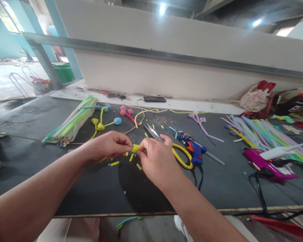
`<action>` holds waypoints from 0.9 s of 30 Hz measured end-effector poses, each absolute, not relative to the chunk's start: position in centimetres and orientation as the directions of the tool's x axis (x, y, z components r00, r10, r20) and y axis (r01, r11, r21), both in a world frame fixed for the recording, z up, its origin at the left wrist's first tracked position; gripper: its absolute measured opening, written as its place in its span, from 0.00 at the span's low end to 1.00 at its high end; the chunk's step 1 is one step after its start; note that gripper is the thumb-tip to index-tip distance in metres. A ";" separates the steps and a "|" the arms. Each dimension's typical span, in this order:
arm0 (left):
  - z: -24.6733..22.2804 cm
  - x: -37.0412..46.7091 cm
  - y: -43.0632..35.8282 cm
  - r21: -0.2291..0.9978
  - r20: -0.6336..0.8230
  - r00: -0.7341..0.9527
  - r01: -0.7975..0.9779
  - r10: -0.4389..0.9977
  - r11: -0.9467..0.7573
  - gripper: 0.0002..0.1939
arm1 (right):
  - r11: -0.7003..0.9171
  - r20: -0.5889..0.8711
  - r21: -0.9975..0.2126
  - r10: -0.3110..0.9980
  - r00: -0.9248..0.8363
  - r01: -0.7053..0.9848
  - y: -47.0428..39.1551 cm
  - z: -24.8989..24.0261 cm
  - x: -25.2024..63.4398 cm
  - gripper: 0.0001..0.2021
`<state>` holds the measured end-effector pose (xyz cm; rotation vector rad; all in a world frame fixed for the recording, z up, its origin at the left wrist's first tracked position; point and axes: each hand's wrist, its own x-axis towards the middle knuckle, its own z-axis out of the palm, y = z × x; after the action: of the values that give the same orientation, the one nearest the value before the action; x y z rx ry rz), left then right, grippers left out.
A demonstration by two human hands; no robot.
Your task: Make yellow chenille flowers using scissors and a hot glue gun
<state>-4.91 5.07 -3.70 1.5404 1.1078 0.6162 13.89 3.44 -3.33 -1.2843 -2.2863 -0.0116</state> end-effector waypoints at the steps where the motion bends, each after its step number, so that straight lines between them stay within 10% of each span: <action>1: -3.7 -4.9 5.1 0.945 -0.169 0.430 0.327 0.887 0.022 0.09 | 0.543 0.431 -0.243 0.803 -0.412 0.804 3.4 -3.3 13.9 0.06; 27: -3.4 -4.8 5.2 0.914 -0.077 0.408 0.393 0.910 -0.098 0.13 | 0.634 0.384 -0.245 0.758 -0.526 0.734 3.3 -3.1 13.9 0.03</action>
<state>-4.76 5.18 -3.36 1.6852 1.1529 0.6607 13.93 3.33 -3.05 -1.1737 -2.3989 0.0719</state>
